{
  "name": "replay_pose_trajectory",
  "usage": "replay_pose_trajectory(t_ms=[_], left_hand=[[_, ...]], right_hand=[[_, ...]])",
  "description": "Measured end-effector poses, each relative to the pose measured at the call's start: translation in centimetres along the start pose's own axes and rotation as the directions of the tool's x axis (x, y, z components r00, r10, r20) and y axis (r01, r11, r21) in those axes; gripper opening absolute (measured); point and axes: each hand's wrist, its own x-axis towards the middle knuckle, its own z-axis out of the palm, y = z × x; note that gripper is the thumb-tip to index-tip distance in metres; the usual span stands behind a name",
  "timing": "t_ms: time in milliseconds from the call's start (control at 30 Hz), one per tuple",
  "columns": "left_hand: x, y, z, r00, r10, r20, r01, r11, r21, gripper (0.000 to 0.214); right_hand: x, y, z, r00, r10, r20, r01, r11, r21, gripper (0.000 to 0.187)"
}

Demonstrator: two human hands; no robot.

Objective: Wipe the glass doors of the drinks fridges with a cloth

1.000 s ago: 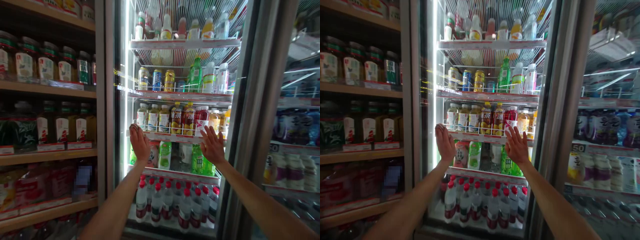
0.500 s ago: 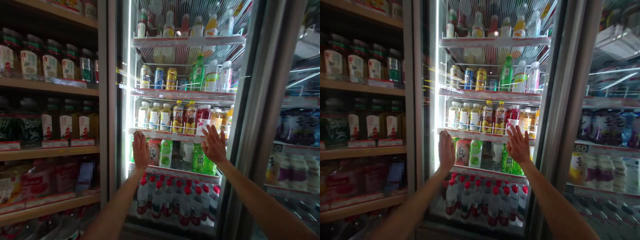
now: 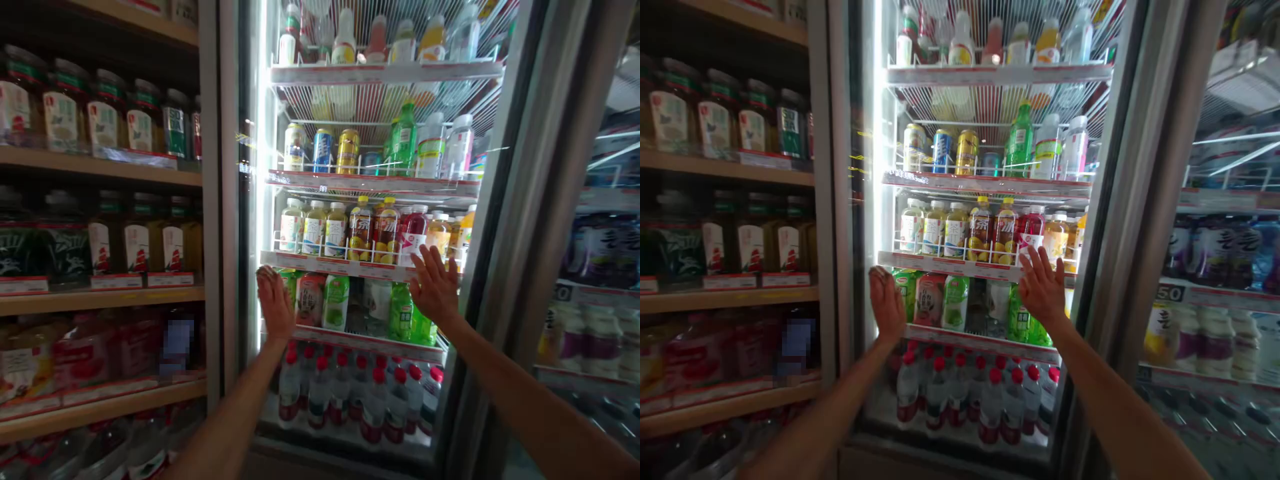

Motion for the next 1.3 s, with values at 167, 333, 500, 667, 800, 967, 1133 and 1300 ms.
replay_pose_trajectory(t_ms=[167, 333, 500, 667, 800, 967, 1133, 1300], left_hand=[[-1.6, 4.8, 1.8, 0.954, 0.248, 0.166, -0.229, 0.966, -0.123, 0.049], [-0.8, -0.5, 0.1, 0.994, 0.066, 0.086, -0.06, 0.996, -0.067, 0.049], [0.4, 0.2, 0.7, 0.999, 0.032, 0.024, -0.031, 0.997, -0.067, 0.053], [1.4, 2.7, 2.0, 0.928, 0.321, 0.19, -0.294, 0.943, -0.155, 0.045], [4.2, -1.4, 1.3, 0.998, -0.028, 0.06, 0.032, 0.997, -0.065, 0.044], [6.5, 0.4, 2.1, 0.994, 0.071, 0.087, -0.061, 0.991, -0.118, 0.044], [8.5, 3.0, 3.2, 0.952, 0.246, 0.18, -0.214, 0.96, -0.179, 0.041], [11.4, -0.3, 2.7, 0.995, -0.071, -0.074, 0.066, 0.996, -0.06, 0.046]], right_hand=[[0.0, 0.1, -0.1, 1.0, -0.011, -0.008, 0.011, 1.0, -0.008, 0.064], [0.0, 0.2, -0.1, 1.0, -0.005, 0.005, 0.005, 1.0, -0.004, 0.064], [0.0, 0.1, 0.0, 1.0, -0.005, 0.005, 0.005, 1.0, 0.001, 0.067], [0.0, 0.2, -0.1, 1.0, -0.007, 0.006, 0.007, 1.0, -0.005, 0.068], [0.0, 0.1, -0.1, 1.0, -0.008, 0.006, 0.009, 1.0, -0.007, 0.068], [0.0, 0.0, -0.1, 1.0, 0.002, 0.016, -0.002, 1.0, -0.006, 0.067], [0.0, 0.1, -0.1, 1.0, -0.01, 0.007, 0.01, 1.0, 0.005, 0.065], [0.0, 0.0, 0.0, 1.0, -0.013, 0.0, 0.013, 1.0, -0.004, 0.064]])
